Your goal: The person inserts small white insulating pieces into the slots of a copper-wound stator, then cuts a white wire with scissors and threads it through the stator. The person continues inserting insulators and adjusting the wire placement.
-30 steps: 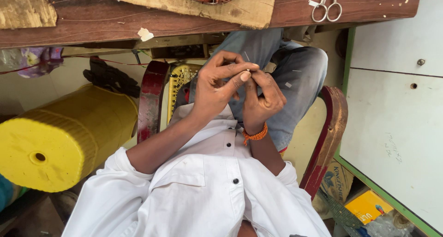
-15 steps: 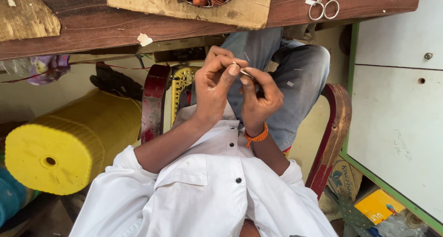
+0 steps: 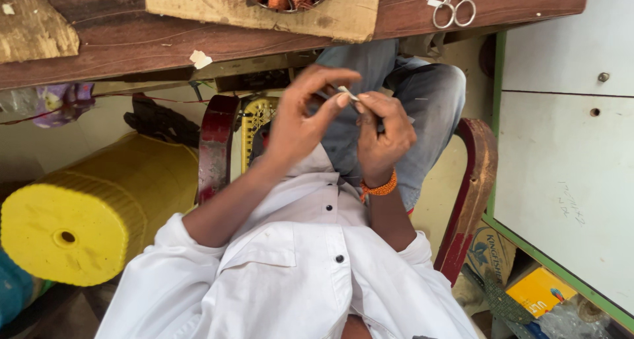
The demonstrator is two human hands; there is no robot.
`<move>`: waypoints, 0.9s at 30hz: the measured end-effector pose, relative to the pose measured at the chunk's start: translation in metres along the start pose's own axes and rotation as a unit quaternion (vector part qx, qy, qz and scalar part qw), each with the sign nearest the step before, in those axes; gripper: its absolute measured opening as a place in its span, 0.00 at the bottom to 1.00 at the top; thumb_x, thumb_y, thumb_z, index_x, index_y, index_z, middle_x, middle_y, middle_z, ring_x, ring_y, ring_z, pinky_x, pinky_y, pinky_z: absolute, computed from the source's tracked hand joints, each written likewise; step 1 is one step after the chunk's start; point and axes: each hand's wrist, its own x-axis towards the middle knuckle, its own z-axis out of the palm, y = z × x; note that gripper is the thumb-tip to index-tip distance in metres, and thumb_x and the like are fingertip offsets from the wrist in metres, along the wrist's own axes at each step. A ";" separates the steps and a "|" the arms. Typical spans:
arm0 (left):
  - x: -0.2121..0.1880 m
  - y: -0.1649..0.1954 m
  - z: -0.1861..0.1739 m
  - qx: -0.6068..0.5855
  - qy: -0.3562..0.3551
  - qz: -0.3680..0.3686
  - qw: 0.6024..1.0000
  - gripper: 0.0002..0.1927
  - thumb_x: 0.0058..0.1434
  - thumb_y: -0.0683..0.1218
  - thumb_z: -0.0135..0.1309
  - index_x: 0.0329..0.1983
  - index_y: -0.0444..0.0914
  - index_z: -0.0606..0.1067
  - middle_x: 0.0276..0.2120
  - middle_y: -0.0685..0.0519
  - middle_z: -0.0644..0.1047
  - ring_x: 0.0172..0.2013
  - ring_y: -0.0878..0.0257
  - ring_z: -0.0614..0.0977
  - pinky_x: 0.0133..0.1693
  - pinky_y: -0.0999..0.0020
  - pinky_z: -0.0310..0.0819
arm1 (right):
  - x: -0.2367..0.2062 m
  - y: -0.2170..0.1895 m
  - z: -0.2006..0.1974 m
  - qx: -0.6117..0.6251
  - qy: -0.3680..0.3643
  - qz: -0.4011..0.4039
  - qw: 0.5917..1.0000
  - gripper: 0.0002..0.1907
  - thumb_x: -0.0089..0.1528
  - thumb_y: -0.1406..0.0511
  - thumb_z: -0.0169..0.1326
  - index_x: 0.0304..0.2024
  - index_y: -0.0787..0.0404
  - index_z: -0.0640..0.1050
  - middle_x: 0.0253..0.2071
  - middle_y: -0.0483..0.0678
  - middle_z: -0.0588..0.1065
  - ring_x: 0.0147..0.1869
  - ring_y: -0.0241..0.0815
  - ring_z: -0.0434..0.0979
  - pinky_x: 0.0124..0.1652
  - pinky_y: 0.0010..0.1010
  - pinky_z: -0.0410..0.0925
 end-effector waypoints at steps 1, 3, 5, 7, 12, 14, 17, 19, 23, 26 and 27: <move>0.003 0.008 -0.011 0.144 -0.007 0.087 0.986 0.13 0.65 0.41 0.59 0.53 0.35 0.80 0.45 0.50 0.77 0.44 0.60 0.76 0.46 0.66 0.73 | 0.004 0.001 -0.004 -0.007 -0.030 0.001 1.000 0.06 0.64 0.78 0.61 0.41 0.67 0.80 0.39 0.53 0.81 0.32 0.36 0.80 0.31 0.25 0.71; 0.007 0.022 -0.026 0.319 -0.041 0.175 0.931 0.14 0.62 0.40 0.61 0.52 0.35 0.80 0.45 0.49 0.79 0.44 0.54 0.76 0.45 0.62 0.73 | 0.012 0.001 -0.010 -0.050 -0.058 -0.062 0.995 0.06 0.63 0.76 0.63 0.41 0.66 0.80 0.39 0.52 0.81 0.39 0.42 0.83 0.38 0.30 0.74; 0.007 0.031 -0.031 0.388 -0.095 0.180 0.899 0.11 0.61 0.40 0.63 0.48 0.37 0.81 0.43 0.50 0.80 0.43 0.53 0.77 0.44 0.61 0.74 | 0.018 0.000 -0.013 -0.071 -0.080 -0.092 0.990 0.06 0.61 0.76 0.65 0.40 0.66 0.81 0.39 0.52 0.81 0.41 0.45 0.84 0.41 0.32 0.76; 0.006 0.035 -0.027 0.436 -0.109 0.184 0.874 0.12 0.59 0.40 0.62 0.47 0.36 0.81 0.41 0.51 0.80 0.42 0.53 0.77 0.43 0.60 0.74 | 0.021 -0.002 -0.014 -0.073 -0.097 -0.091 0.988 0.07 0.60 0.75 0.66 0.39 0.66 0.81 0.38 0.52 0.82 0.41 0.46 0.84 0.41 0.32 0.76; 0.004 0.026 -0.020 0.433 -0.135 0.114 0.884 0.05 0.59 0.39 0.61 0.39 0.38 0.82 0.33 0.52 0.82 0.38 0.54 0.83 0.37 0.61 0.76 | 0.025 -0.008 -0.030 -0.057 -0.158 -0.053 0.984 0.06 0.61 0.70 0.66 0.40 0.65 0.82 0.37 0.52 0.82 0.39 0.44 0.84 0.39 0.29 0.75; 0.005 0.017 -0.021 0.318 -0.108 0.115 0.935 0.08 0.61 0.37 0.59 0.42 0.38 0.83 0.34 0.52 0.83 0.34 0.57 0.85 0.35 0.65 0.77 | 0.034 -0.006 -0.043 -0.057 -0.141 -0.049 0.987 0.06 0.66 0.67 0.61 0.43 0.64 0.82 0.40 0.51 0.82 0.39 0.41 0.84 0.40 0.29 0.74; 0.012 0.001 -0.020 0.085 -0.090 0.002 0.992 0.14 0.64 0.38 0.52 0.51 0.36 0.81 0.36 0.55 0.83 0.35 0.66 0.87 0.31 0.75 0.81 | 0.066 0.007 -0.059 -0.122 -0.005 -0.044 0.991 0.11 0.72 0.62 0.53 0.44 0.62 0.82 0.39 0.48 0.82 0.32 0.34 0.80 0.33 0.25 0.72; 0.017 -0.009 -0.018 0.029 -0.078 -0.104 0.991 0.10 0.66 0.44 0.56 0.48 0.36 0.81 0.31 0.55 0.84 0.26 0.69 0.83 0.25 0.77 0.75 | 0.094 0.021 -0.065 -0.191 0.034 -0.054 0.979 0.07 0.71 0.63 0.58 0.43 0.60 0.80 0.38 0.47 0.79 0.33 0.34 0.81 0.33 0.27 0.70; 0.019 -0.020 -0.019 -0.099 -0.073 -0.171 0.978 0.11 0.70 0.48 0.56 0.44 0.35 0.82 0.29 0.51 0.84 0.22 0.69 0.82 0.22 0.77 0.73 | 0.126 0.038 -0.069 -0.328 -0.038 -0.093 0.939 0.13 0.69 0.63 0.67 0.48 0.59 0.76 0.42 0.48 0.79 0.36 0.37 0.81 0.37 0.27 0.72; 0.020 -0.022 -0.022 -0.123 -0.047 -0.134 0.982 0.11 0.70 0.48 0.56 0.45 0.35 0.82 0.34 0.52 0.85 0.25 0.69 0.84 0.22 0.78 0.72 | 0.124 0.034 -0.076 -0.358 -0.081 -0.088 0.926 0.14 0.69 0.67 0.66 0.53 0.57 0.75 0.42 0.45 0.81 0.41 0.37 0.84 0.40 0.28 0.75; 0.021 -0.022 -0.022 -0.136 -0.040 -0.120 0.983 0.11 0.70 0.48 0.56 0.45 0.36 0.82 0.35 0.52 0.85 0.26 0.68 0.84 0.22 0.77 0.73 | 0.120 0.029 -0.082 -0.371 -0.099 -0.072 0.921 0.17 0.69 0.67 0.67 0.56 0.58 0.75 0.41 0.46 0.81 0.40 0.38 0.84 0.39 0.31 0.73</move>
